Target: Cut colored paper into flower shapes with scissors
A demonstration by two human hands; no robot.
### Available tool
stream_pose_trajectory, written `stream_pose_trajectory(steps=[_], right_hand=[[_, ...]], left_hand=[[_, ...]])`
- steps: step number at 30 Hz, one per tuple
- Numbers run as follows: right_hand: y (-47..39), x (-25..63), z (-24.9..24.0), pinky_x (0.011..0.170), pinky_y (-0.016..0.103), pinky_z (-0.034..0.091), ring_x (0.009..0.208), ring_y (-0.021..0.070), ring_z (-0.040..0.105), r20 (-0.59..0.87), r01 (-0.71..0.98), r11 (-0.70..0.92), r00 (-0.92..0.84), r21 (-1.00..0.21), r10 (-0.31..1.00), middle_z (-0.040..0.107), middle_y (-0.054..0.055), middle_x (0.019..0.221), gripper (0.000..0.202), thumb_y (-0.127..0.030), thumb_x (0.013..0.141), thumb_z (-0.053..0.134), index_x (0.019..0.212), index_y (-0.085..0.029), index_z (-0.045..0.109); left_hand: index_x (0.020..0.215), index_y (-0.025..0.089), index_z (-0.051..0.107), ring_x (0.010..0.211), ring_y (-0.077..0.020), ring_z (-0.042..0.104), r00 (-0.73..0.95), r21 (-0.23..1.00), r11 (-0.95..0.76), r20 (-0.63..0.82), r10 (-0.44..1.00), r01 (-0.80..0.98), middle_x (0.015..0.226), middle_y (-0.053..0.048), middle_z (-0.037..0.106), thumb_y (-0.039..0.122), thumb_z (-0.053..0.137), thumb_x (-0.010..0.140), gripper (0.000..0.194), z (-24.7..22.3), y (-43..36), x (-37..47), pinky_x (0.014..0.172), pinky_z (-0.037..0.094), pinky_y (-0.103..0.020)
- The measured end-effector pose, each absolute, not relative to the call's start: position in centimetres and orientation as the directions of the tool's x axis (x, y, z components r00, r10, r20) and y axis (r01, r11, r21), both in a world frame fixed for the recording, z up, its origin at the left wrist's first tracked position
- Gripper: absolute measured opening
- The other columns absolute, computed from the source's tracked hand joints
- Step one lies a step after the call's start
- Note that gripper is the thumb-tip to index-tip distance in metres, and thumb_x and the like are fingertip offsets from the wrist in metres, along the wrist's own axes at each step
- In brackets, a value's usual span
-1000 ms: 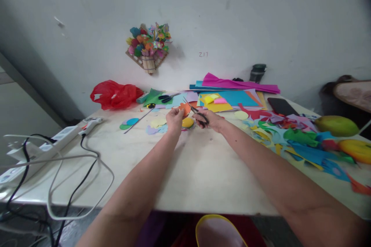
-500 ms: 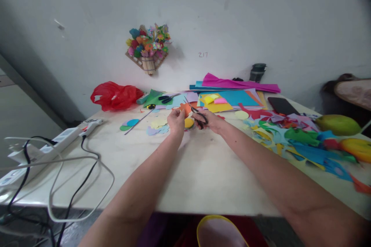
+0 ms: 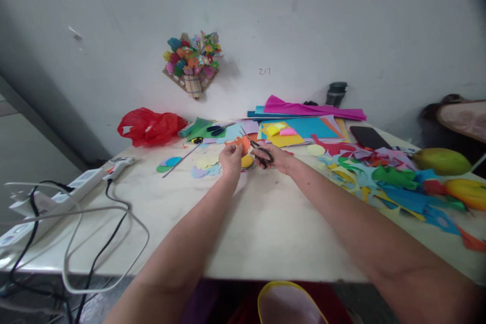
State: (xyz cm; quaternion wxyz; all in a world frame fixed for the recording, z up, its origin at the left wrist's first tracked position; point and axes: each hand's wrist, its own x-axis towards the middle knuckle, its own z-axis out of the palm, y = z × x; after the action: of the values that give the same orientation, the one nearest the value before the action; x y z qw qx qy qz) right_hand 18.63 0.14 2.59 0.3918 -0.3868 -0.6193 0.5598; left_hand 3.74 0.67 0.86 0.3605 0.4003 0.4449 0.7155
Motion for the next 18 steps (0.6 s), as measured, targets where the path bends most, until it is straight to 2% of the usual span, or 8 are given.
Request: stream_pose_trajectory(steps=[7, 11, 18], right_hand=[[1.0, 20.6, 2.9, 0.033, 0.018, 0.027, 0.043, 0.0086, 0.053, 0.028, 0.05, 0.057, -0.455, -0.997, 0.89, 0.063, 0.002, 0.06, 0.029, -0.041, 0.087, 0.068, 0.087, -0.013, 0.065], [1.4, 21.9, 3.2, 0.034, 0.017, 0.03, 0.045, 0.009, 0.055, 0.031, 0.083, 0.078, -0.461, -0.993, 0.887, 0.066, 0.003, 0.063, 0.022, -0.032, 0.083, 0.073, 0.083, -0.014, 0.061], [1.0, 21.5, 4.1, 0.034, 0.015, 0.03, 0.043, 0.0074, 0.054, 0.015, 0.065, 0.037, -0.3, -0.997, 0.954, 0.063, -0.002, 0.057, 0.021, -0.019, 0.077, 0.078, 0.08, -0.015, 0.058]], left_hand=[[0.048, 0.019, 0.044, 0.05, -0.0102, 0.053, -0.31, 0.929, -0.306, 0.234, 0.921, -0.208, 0.047, 0.005, 0.046, 0.04, 0.086, 0.058, 0.048, 1.6, 0.4, 3.0, 0.06, 0.05, -0.025], [0.051, 0.019, 0.049, 0.051, -0.0112, 0.055, -0.253, 0.94, -0.282, 0.229, 0.94, -0.194, 0.048, 0.003, 0.052, 0.039, 0.088, 0.054, 0.044, 1.3, 0.6, 2.3, 0.057, 0.048, -0.024], [0.051, 0.017, 0.052, 0.047, -0.0097, 0.051, -0.087, 0.965, -0.247, 0.24, 0.967, -0.088, 0.049, 0.001, 0.055, 0.044, 0.087, 0.05, 0.044, 0.1, 1.2, 1.6, 0.048, 0.04, -0.021]])
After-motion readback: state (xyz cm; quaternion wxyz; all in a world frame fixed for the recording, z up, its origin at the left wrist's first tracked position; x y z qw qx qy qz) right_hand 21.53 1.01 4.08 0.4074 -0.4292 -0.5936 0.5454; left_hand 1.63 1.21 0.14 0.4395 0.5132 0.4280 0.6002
